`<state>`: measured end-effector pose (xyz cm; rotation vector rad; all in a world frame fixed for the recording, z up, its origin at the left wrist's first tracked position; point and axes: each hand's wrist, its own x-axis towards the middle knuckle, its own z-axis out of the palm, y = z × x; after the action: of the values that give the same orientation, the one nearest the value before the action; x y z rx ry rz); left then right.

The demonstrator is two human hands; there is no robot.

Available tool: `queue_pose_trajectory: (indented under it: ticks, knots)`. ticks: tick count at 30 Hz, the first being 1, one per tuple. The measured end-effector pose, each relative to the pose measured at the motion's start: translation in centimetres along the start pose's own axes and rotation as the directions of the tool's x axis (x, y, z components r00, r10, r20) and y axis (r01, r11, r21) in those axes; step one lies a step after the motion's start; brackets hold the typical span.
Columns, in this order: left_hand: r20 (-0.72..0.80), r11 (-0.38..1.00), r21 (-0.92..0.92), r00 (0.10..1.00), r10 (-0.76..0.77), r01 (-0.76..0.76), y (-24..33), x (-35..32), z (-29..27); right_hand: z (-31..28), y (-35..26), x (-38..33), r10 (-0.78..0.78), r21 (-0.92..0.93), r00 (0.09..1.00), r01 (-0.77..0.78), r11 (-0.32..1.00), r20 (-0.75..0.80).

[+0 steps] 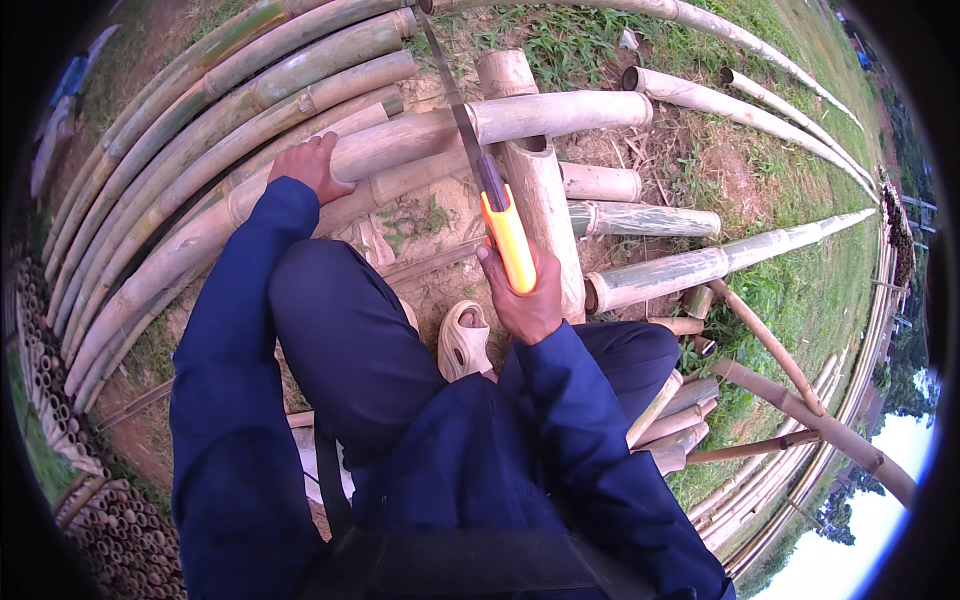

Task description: The person uses a hand saw to cut bamboo poles into shorter sections. They repeatedly position a pole on a support, saw through it, and then move the cut pieces aside.

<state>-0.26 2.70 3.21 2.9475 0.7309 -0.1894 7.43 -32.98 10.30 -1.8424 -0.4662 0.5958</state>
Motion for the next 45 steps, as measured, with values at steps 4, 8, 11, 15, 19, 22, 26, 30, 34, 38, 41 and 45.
queue_pose_trajectory:
  ticks: [4, 8, 11, 15, 19, 22, 26, 30, 34, 38, 41, 45]
  knots:
    - [0.022, 0.999, 0.031, 1.0, 0.018, -0.019, -0.3, 0.6, -0.5, -2.6, -1.1, -7.2, 0.034, 0.007, 0.999, -0.034, 0.999, -0.038]
    - [0.047, 1.0, 0.022, 0.999, -0.008, 0.007, -0.3, 0.5, 0.6, -5.9, -4.0, -13.5, -0.056, -0.156, 0.998, 0.052, 0.986, -0.022]
    - [0.051, 1.0, 0.028, 0.999, -0.016, 0.014, -0.3, 0.4, 0.7, -4.1, -2.4, -7.4, 0.177, -0.017, 0.984, -0.176, 0.984, 0.014]
    - [0.075, 1.0, 0.01, 0.997, 0.02, -0.021, -0.5, 0.7, -0.1, -1.8, 1.5, -1.4, 0.045, 0.034, 0.999, -0.045, 0.998, 0.006]
    - [0.074, 0.999, 0.035, 0.997, 0.014, -0.016, -0.3, 0.6, -0.4, -4.1, -2.4, -9.7, 0.136, -0.028, 0.99, -0.137, 0.99, -0.024]
    - [0.085, 0.999, 0.025, 0.996, 0.019, -0.021, -0.2, 0.7, -0.1, -5.1, -6.3, -11.6, -0.156, -0.173, 0.987, 0.146, 0.974, -0.047]
    - [0.102, 0.999, -0.041, 0.994, 0.023, -0.019, -0.4, 1.2, -0.2, -2.3, -3.8, -1.9, 0.04, 0.067, 0.999, -0.04, 0.997, -0.006]
    - [0.143, 1.0, -0.002, 0.99, -0.008, 0.008, -0.4, 1.5, -0.6, -0.6, 0.2, 3.1, -0.035, 0.091, 0.999, 0.035, 0.995, -0.001]
    - [0.058, 0.999, -0.044, 0.998, 0.03, -0.028, -0.2, 1.1, -0.7, -0.8, 0.1, 1.3, -0.104, 0.081, 0.994, 0.105, 0.991, -0.017]
    - [0.065, 0.997, -0.049, 0.996, 0.066, -0.063, 0.1, 0.8, -0.6, -1.1, -1.3, 0.8, -0.155, 0.07, 0.985, 0.16, 0.985, -0.072]
    - [0.054, 0.998, -0.032, 0.997, 0.05, -0.048, 0.3, 1.1, -0.6, -0.7, -1.1, 1.8, -0.191, 0.06, 0.978, 0.196, 0.979, -0.079]
    - [0.072, 0.998, -0.03, 0.996, 0.053, -0.051, 0.4, 1.9, -0.9, 0.0, 0.0, 3.2, -0.199, 0.051, 0.979, 0.201, 0.978, -0.041]
